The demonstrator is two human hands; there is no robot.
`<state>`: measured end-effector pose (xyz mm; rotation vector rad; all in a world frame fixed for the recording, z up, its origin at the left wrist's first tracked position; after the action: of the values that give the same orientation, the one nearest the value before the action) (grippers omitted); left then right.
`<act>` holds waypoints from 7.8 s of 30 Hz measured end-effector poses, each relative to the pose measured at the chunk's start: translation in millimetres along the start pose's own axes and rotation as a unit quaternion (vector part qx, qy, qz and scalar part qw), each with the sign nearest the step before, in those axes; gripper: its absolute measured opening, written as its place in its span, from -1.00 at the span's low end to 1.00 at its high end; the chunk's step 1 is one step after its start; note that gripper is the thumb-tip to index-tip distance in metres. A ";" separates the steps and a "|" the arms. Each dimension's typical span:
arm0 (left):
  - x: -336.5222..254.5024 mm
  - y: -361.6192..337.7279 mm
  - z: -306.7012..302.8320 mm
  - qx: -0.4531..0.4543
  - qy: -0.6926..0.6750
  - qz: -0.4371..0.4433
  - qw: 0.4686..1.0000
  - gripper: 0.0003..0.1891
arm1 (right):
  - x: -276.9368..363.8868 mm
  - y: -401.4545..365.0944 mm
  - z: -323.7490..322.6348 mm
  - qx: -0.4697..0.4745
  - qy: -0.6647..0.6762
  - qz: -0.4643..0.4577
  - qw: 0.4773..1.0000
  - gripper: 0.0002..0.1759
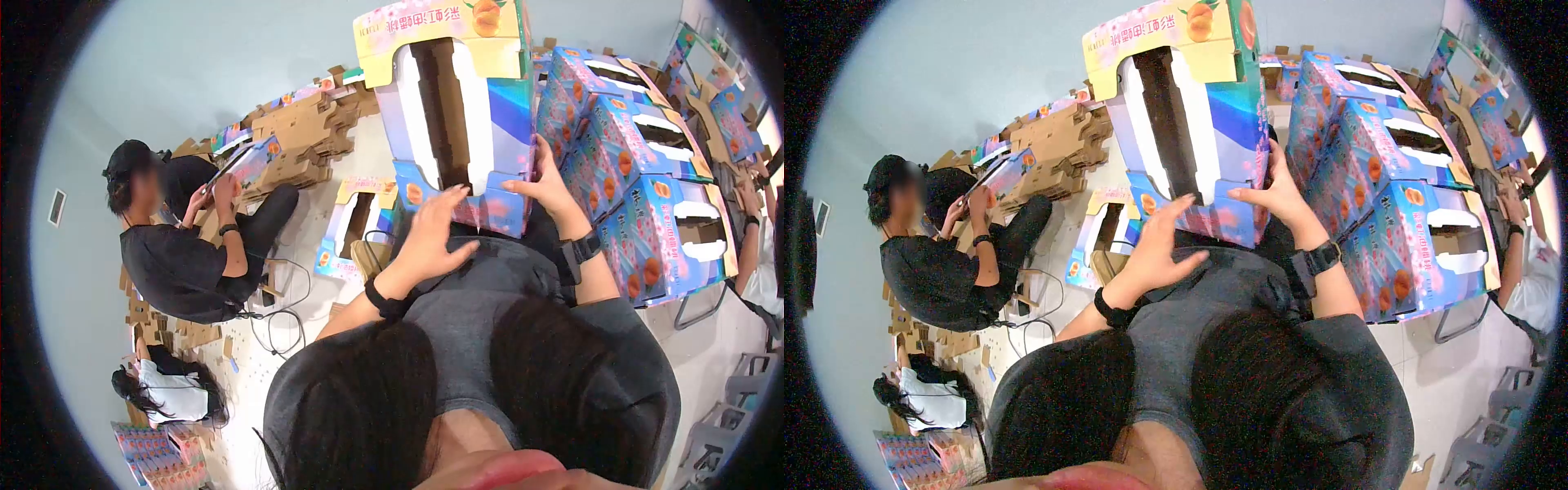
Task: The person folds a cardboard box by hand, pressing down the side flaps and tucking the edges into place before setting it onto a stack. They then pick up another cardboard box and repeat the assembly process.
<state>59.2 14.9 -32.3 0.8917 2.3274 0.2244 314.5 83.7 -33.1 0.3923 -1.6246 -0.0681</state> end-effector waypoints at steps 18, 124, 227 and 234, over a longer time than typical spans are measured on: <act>46.0 36.3 -63.8 -0.143 -0.287 0.102 0.942 0.15 | 52.6 -102.0 -91.4 0.139 0.008 0.109 0.984 0.46; -125.0 17.0 -131.8 -0.308 -0.063 0.370 0.874 0.31 | 103.6 -126.2 -46.3 -0.229 0.014 -0.226 0.947 -0.22; 101.1 -62.9 -75.9 -0.284 -0.555 -0.091 0.776 -0.20 | 43.2 -93.6 -56.1 0.090 -0.079 -0.023 0.993 0.27; 112.7 -44.1 -60.9 -0.265 -0.596 -0.059 0.756 -0.32 | 40.4 -95.2 -48.4 0.075 -0.056 -0.017 0.995 0.29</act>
<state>-66.7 58.6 -56.3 0.3589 1.0041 0.1635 380.1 -8.2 -16.0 0.5402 -1.7400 0.0075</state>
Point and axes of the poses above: each hand's wrist, its own y-axis towards the middle knuckle, its own z-axis out of the palm, x = y × z, the point moved 1 cm from there along y, towards the middle knuckle, and after that the axes turned 7 degrees about x, right-handed, at the moved point
